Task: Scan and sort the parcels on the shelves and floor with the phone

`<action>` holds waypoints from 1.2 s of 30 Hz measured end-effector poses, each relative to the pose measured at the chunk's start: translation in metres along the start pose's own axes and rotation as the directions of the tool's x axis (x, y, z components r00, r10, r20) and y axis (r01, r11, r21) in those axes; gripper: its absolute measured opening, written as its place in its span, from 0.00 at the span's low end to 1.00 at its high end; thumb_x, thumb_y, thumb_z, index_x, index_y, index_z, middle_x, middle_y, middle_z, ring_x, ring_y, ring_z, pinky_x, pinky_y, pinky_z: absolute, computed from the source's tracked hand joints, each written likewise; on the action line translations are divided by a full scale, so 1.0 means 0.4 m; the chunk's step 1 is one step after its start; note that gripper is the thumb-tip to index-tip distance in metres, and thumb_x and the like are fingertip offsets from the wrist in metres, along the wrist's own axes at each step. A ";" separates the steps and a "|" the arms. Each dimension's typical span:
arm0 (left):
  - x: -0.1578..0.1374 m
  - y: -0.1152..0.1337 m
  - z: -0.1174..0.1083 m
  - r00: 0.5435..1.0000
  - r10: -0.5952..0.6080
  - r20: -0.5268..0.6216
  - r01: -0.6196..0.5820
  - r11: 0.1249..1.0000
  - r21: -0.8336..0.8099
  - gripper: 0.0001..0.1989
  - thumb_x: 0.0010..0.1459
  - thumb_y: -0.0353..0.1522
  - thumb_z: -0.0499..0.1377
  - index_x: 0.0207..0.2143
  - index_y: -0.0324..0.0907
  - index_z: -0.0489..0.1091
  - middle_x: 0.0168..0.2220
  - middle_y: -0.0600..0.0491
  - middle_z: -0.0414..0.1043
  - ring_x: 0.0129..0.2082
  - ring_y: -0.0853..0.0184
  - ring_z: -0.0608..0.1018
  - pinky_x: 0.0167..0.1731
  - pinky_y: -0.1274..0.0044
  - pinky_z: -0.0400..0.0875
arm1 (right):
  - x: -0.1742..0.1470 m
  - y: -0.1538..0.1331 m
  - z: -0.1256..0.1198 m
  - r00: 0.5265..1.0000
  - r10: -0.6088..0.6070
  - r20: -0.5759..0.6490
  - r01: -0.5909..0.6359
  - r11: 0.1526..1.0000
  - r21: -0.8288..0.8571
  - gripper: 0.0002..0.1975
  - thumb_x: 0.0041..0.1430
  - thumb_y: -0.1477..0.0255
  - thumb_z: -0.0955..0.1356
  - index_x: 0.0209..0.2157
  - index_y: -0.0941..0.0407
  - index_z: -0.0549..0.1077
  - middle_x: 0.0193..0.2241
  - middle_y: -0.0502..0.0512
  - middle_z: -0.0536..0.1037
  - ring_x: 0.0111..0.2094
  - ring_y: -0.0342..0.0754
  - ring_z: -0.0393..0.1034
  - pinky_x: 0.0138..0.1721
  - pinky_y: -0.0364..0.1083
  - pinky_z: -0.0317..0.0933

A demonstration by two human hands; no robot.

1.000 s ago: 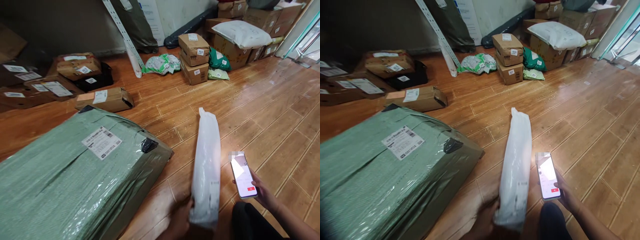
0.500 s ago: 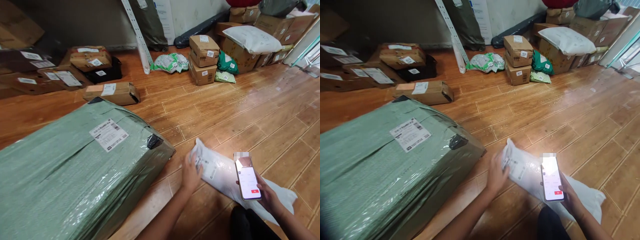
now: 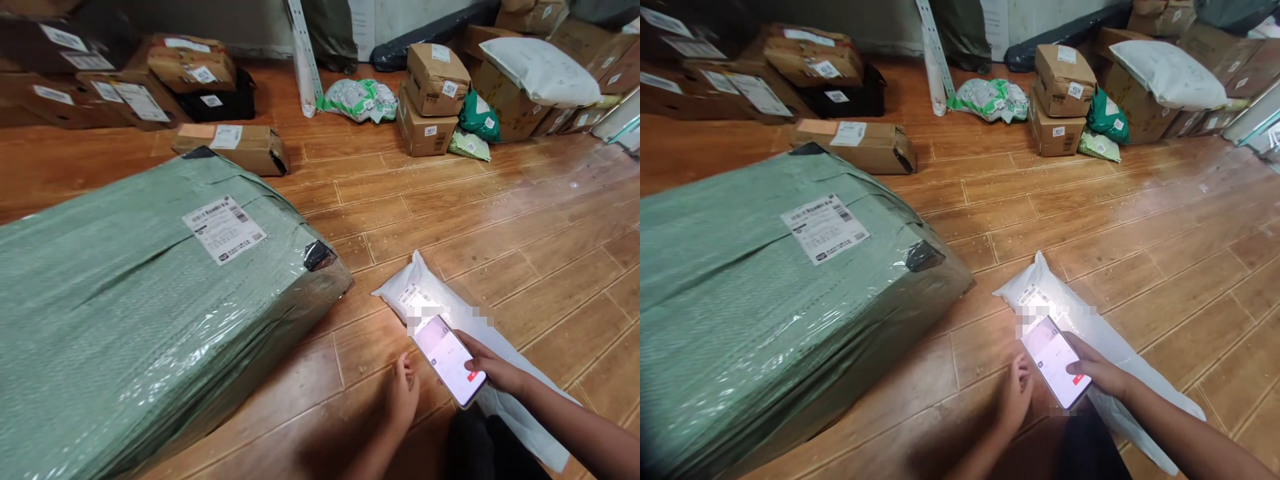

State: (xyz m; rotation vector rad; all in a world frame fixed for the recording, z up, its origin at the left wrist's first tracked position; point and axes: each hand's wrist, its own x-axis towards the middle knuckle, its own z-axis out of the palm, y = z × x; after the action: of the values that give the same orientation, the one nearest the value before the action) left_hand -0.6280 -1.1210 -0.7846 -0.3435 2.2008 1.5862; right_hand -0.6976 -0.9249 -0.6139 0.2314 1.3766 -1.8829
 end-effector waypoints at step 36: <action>-0.134 0.055 0.000 0.896 0.107 0.431 -0.135 0.990 0.036 0.18 0.54 0.25 0.51 0.46 0.41 0.72 0.42 0.45 0.77 0.43 0.59 0.78 0.46 0.68 0.72 | 0.060 -0.058 0.046 0.995 0.004 0.100 -0.007 0.999 0.032 0.37 0.45 0.69 0.76 0.58 0.51 0.65 0.52 0.55 0.78 0.48 0.56 0.75 0.44 0.49 0.67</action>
State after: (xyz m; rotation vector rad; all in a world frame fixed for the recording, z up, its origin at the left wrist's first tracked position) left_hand -0.5896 -1.1156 -0.7414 0.1576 1.9507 1.4770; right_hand -0.7244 -0.9497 -0.6030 0.1544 1.2780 -1.8871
